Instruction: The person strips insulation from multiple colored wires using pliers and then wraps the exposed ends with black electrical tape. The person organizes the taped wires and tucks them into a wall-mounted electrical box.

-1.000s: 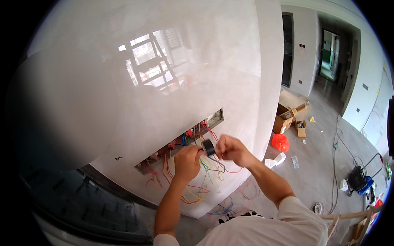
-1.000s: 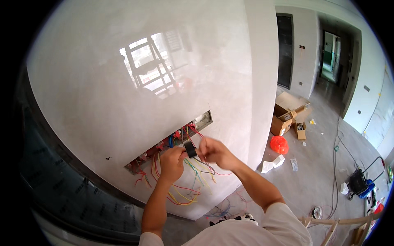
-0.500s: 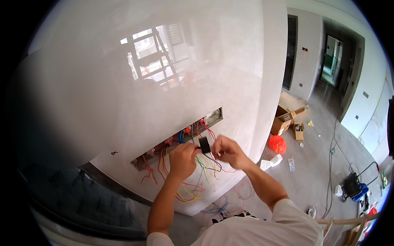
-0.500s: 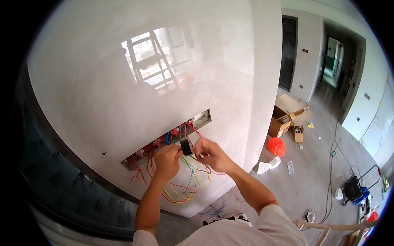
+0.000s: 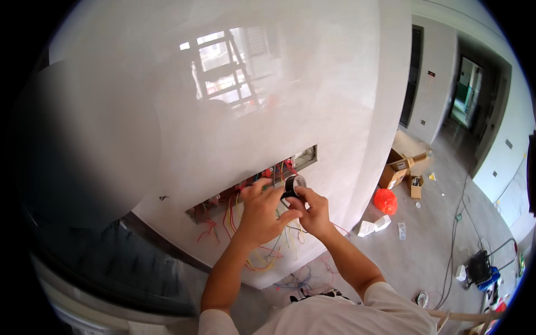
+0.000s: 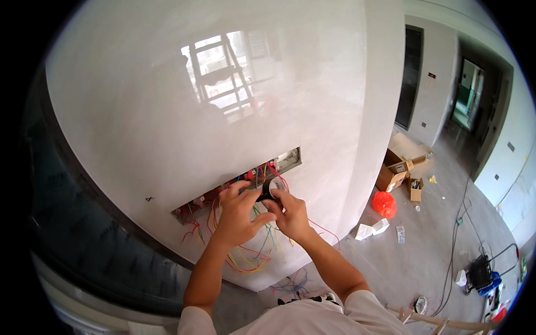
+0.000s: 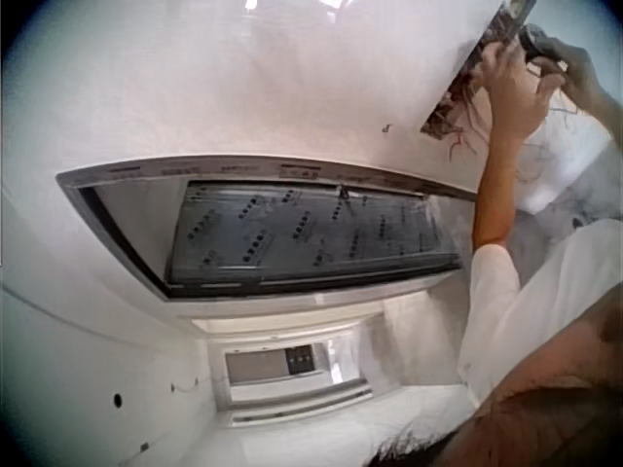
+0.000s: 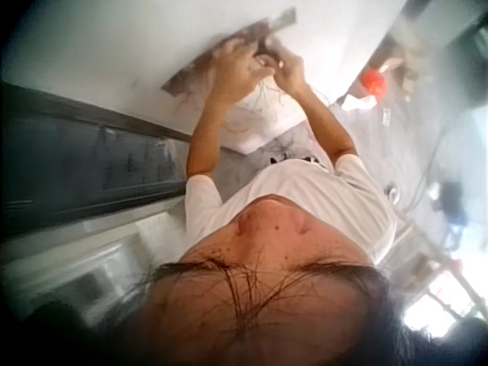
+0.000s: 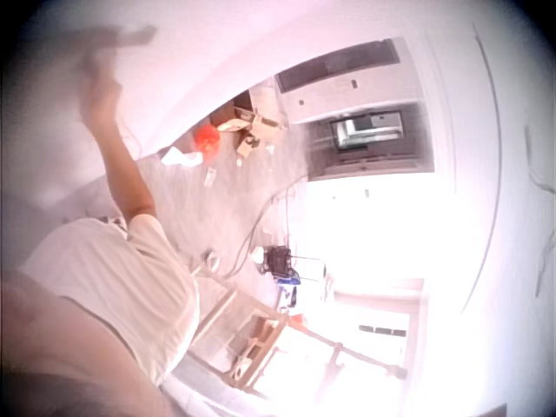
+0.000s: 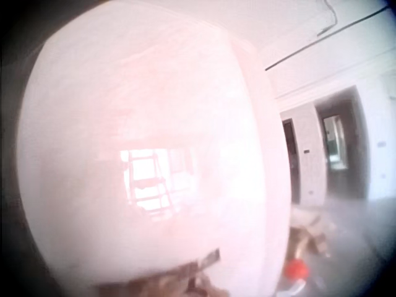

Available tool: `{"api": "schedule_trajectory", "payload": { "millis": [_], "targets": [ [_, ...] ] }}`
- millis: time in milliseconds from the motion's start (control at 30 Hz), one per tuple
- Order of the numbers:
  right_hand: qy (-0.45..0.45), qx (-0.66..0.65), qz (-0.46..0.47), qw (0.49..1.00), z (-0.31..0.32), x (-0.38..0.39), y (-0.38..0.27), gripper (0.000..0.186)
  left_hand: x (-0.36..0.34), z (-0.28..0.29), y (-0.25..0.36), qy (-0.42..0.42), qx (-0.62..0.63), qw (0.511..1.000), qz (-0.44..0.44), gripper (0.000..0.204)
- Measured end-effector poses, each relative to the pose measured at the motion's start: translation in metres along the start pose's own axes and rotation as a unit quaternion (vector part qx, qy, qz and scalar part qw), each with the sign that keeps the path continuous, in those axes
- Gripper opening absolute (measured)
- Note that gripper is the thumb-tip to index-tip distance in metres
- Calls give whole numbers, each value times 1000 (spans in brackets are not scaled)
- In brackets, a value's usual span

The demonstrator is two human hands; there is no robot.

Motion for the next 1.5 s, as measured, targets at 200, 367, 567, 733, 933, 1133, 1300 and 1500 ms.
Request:
{"api": "schedule_trajectory", "payload": {
  "millis": [200, 367, 567, 733, 933, 1133, 1300, 1500],
  "targets": [
    [-14, 219, 206, 954, 13, -15, -25, 27, 5, -17, -14, -66, 104, 990, 69, 54],
    [32, 327, 225, 917, 19, -27, -15, 22, 2, -37, -26, -78, 63, 994, 40, 48],
    [13, 288, 84, 954, 32, -7, -6, 15, 11, -29, -3, 39, -24, 998, -33, 29],
    [-171, 191, -69, 964, 47, 64, 21, 13, 23, -29, 3, -13, -153, 983, -99, 20],
    [-257, 120, -228, 931, 55, 151, 45, 17, 55, -54, -10, -171, -120, 975, -76, 20],
    [-321, 117, -257, 904, 54, 186, 51, 16, 36, -59, -23, -290, -121, 944, -105, 20],
    [-230, 57, -302, 924, 60, 189, 43, 11, 26, -58, 27, -228, -227, 931, -172, 33],
    [-247, -118, -279, 920, 48, 188, 22, 14, 170, -58, 77, -47, 185, 944, 268, 66]
  ]
}}
Point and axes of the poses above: each hand's wrist, its own x-axis away from the middle knuckle, its own z-axis out of the back of the hand, y = z × x, the point moved 4 cm from there along -x, towards the middle knuckle, and after that the axes turned 8 degrees about -z, right-handed, at the moved point
